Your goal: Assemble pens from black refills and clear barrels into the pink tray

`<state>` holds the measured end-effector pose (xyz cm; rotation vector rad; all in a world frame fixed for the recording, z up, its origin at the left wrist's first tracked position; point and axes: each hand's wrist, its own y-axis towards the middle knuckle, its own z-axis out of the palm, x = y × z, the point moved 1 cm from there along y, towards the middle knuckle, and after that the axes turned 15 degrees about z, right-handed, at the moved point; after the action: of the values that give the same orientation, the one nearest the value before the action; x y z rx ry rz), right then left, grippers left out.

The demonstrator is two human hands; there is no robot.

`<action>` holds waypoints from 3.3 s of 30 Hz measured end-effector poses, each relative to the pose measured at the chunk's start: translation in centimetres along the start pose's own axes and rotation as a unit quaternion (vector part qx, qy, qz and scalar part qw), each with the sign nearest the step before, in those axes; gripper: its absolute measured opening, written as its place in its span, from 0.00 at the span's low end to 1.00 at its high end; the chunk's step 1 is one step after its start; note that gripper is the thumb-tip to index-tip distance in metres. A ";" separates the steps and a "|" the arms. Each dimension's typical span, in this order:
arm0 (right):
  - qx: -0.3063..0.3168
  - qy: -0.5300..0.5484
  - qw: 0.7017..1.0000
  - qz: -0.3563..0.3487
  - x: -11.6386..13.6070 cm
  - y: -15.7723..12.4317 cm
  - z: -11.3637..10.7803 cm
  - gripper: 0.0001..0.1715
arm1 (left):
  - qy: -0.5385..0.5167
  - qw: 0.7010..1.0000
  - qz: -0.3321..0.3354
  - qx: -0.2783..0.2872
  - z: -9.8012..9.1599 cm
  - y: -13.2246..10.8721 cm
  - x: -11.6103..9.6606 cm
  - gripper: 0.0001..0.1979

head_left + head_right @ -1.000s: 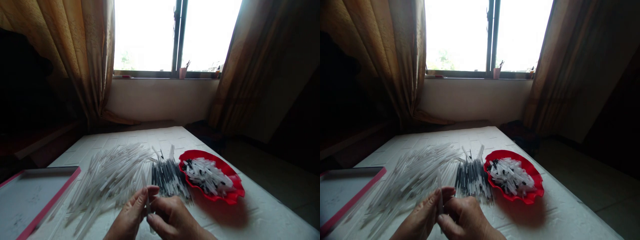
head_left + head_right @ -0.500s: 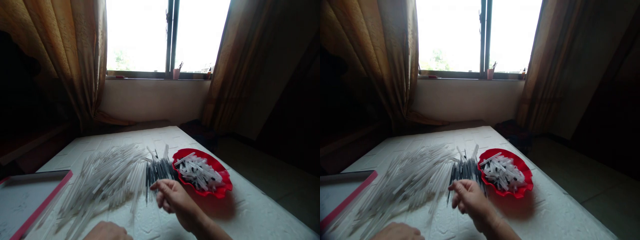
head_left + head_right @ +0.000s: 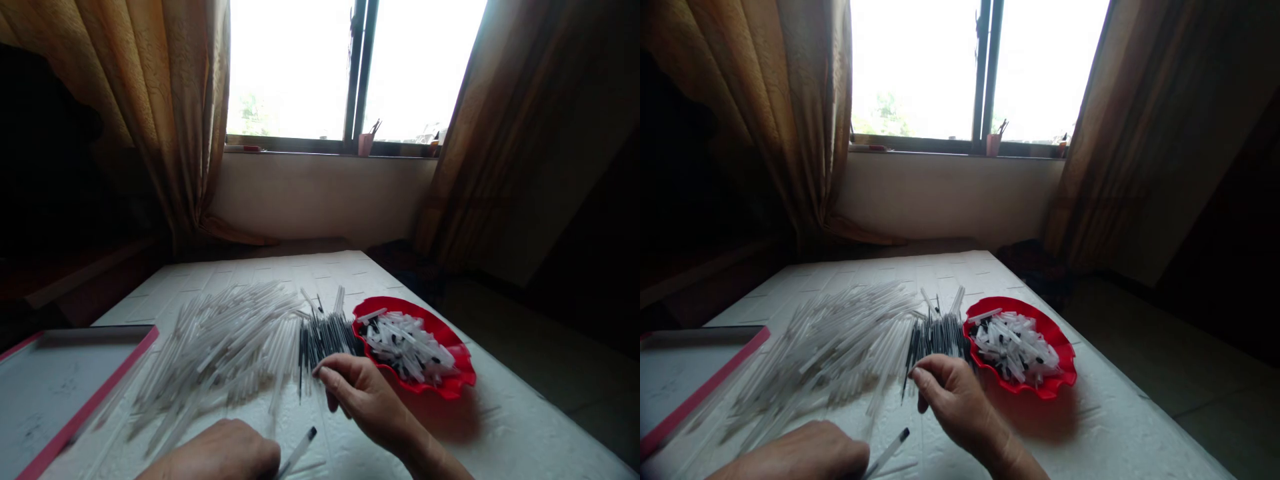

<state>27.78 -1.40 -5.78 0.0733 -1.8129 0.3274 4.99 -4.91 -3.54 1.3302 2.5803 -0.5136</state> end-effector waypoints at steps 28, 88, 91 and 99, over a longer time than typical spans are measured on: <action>-0.158 -0.563 0.795 -0.160 6.6 4.1 -2.5 0.22 | -0.056 0.995 -0.049 0.066 -1.4 1.5 -0.1 0.14; 0.038 -0.091 0.995 -0.035 -0.3 2.3 -0.3 0.21 | -0.237 0.960 -0.056 -0.142 -2.0 1.5 4.0 0.21; 0.042 -0.095 0.993 -0.048 0.2 2.0 -0.4 0.10 | -0.228 0.962 -0.060 -0.141 -2.0 1.6 3.9 0.20; 0.033 -0.090 0.995 -0.040 0.2 2.0 -0.5 0.10 | -0.218 0.964 -0.061 -0.137 -2.0 1.6 3.9 0.20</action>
<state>27.75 0.72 -5.81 0.2268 -1.9717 0.3315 4.01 -0.30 -3.29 0.8584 2.2708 -0.3971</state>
